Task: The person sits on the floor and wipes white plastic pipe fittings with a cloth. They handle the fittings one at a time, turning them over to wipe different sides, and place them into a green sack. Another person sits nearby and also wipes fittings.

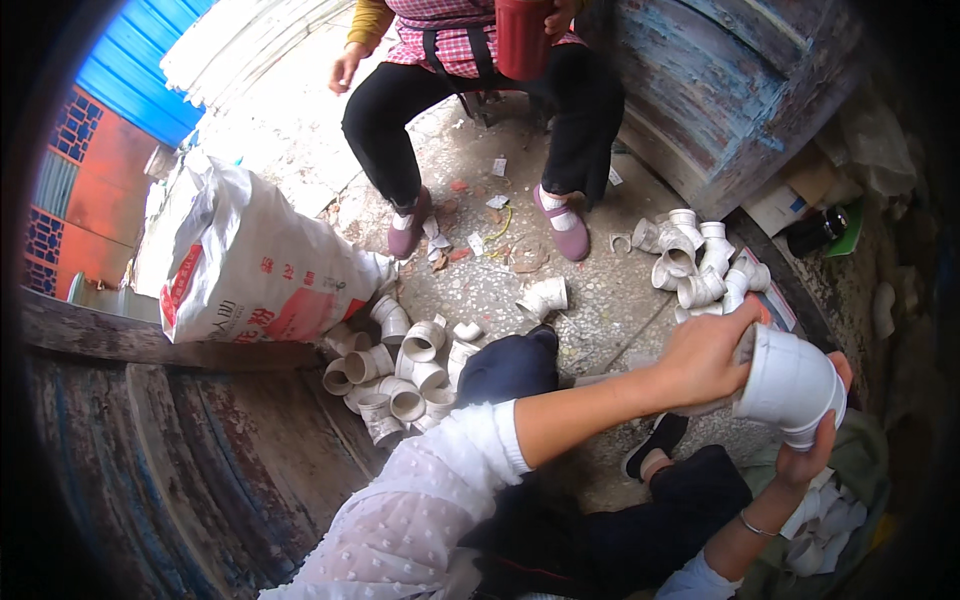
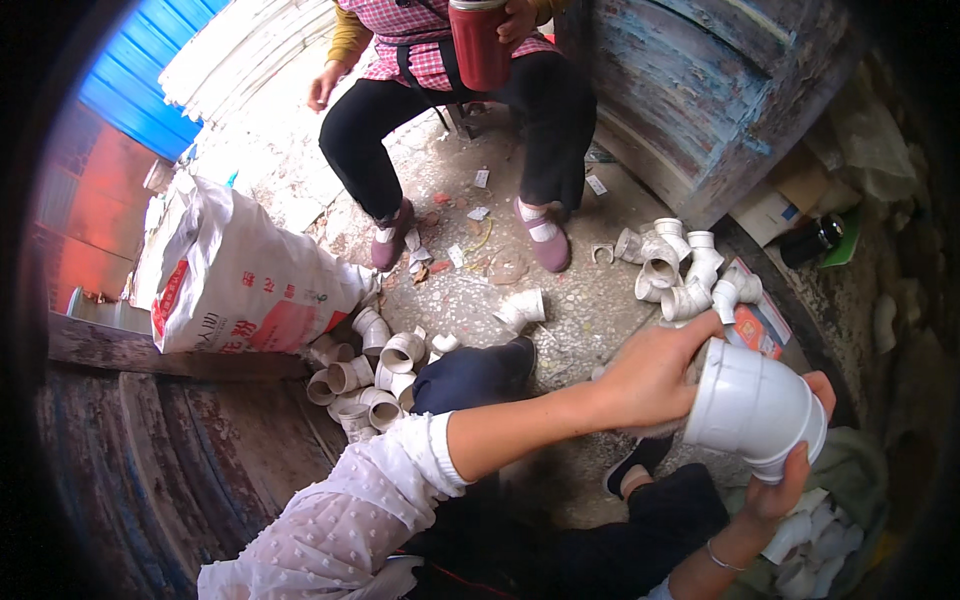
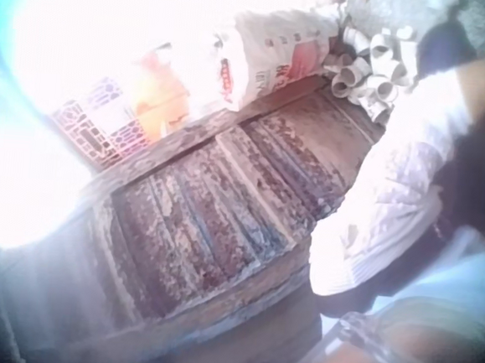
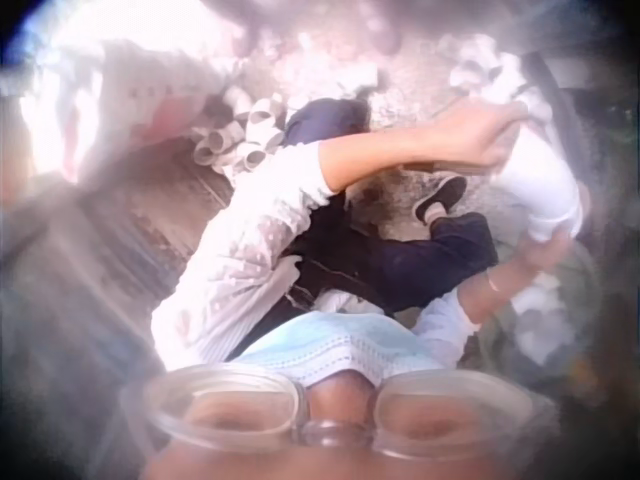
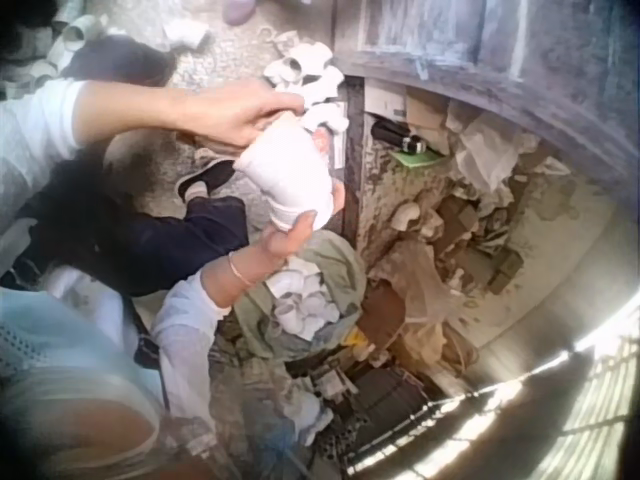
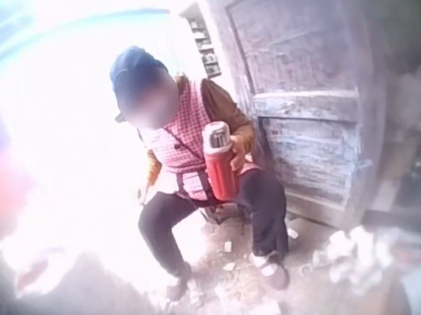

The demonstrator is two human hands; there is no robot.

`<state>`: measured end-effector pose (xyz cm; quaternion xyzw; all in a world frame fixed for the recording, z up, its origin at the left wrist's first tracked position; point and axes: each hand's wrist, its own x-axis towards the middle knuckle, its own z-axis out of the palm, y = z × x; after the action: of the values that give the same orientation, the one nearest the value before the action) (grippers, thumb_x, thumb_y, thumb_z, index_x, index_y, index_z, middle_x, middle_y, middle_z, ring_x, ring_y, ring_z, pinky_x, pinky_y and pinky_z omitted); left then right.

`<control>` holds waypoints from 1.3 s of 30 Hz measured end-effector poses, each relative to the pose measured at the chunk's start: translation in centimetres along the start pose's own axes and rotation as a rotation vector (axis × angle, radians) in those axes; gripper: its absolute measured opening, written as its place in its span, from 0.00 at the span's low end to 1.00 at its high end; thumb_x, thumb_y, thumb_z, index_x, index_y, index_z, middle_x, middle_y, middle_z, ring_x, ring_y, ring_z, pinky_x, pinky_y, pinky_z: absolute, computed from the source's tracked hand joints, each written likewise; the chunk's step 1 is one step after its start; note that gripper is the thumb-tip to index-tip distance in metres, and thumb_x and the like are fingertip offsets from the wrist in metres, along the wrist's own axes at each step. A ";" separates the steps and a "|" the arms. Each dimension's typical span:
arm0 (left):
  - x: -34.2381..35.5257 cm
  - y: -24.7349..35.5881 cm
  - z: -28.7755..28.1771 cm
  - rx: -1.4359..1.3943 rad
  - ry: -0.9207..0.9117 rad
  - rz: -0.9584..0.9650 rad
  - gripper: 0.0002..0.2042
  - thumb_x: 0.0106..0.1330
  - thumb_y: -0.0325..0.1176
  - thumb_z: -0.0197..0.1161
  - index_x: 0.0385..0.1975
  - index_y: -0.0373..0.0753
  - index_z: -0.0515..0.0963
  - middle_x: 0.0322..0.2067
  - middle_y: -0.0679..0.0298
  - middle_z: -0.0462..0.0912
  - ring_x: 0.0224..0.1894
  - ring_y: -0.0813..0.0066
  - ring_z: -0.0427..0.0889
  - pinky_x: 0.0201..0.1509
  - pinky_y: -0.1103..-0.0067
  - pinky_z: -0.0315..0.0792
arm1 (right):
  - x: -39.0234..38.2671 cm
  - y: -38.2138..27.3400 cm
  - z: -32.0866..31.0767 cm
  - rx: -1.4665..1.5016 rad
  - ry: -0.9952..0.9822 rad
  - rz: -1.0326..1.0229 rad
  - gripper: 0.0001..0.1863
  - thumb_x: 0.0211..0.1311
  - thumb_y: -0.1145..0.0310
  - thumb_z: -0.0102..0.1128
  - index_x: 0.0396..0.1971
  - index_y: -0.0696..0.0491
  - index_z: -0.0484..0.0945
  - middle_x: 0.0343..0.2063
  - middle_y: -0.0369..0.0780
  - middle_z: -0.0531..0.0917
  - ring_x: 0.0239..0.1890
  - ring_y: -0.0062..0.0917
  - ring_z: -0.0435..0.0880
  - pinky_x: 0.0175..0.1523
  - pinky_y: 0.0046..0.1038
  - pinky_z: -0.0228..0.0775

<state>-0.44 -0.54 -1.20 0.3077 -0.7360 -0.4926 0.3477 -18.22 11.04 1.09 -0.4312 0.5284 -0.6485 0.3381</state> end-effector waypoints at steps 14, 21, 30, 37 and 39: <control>0.8 -0.2 -0.4 0.165 0.173 0.159 0.19 0.52 0.35 0.62 0.41 0.38 0.65 0.25 0.52 0.77 0.28 0.49 0.78 0.27 0.62 0.69 | 0.1 1.1 -0.1 0.159 0.143 0.217 0.32 0.65 0.47 0.42 0.63 0.52 0.58 0.58 0.41 0.67 0.58 0.31 0.68 0.59 0.35 0.61; 1.4 -1.2 1.1 -0.332 0.040 -0.051 0.15 0.55 0.34 0.60 0.39 0.34 0.72 0.30 0.49 0.79 0.35 0.58 0.80 0.40 0.71 0.72 | 1.7 0.0 2.7 -0.131 0.083 -0.254 0.51 0.50 0.40 0.57 0.66 0.53 0.46 0.62 0.50 0.59 0.63 0.41 0.60 0.65 0.40 0.54; 0.4 -1.4 2.2 -0.311 -0.188 -0.172 0.17 0.55 0.36 0.58 0.42 0.31 0.73 0.35 0.48 0.80 0.39 0.58 0.80 0.44 0.72 0.72 | 1.2 0.6 1.1 -0.518 0.141 -0.434 0.44 0.52 0.48 0.59 0.62 0.59 0.52 0.58 0.48 0.61 0.58 0.38 0.64 0.61 0.39 0.57; 0.3 -0.9 0.6 0.311 0.061 0.075 0.18 0.53 0.39 0.62 0.38 0.34 0.66 0.23 0.53 0.78 0.27 0.51 0.78 0.28 0.65 0.71 | 0.8 -0.7 1.5 -0.526 0.033 -0.227 0.35 0.50 0.60 0.59 0.58 0.57 0.60 0.54 0.43 0.64 0.55 0.31 0.65 0.60 0.32 0.55; 0.4 -1.0 0.3 0.438 0.090 0.200 0.18 0.51 0.38 0.63 0.36 0.36 0.67 0.23 0.58 0.78 0.27 0.57 0.79 0.24 0.69 0.70 | 0.8 -1.4 1.9 -0.443 0.021 -0.078 0.33 0.50 0.63 0.59 0.57 0.55 0.61 0.52 0.42 0.66 0.54 0.29 0.66 0.59 0.29 0.56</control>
<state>-0.84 -0.99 -2.13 0.3230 -0.8358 -0.2705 0.3522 -16.82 9.85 2.72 -0.5083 0.6441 -0.5338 0.2043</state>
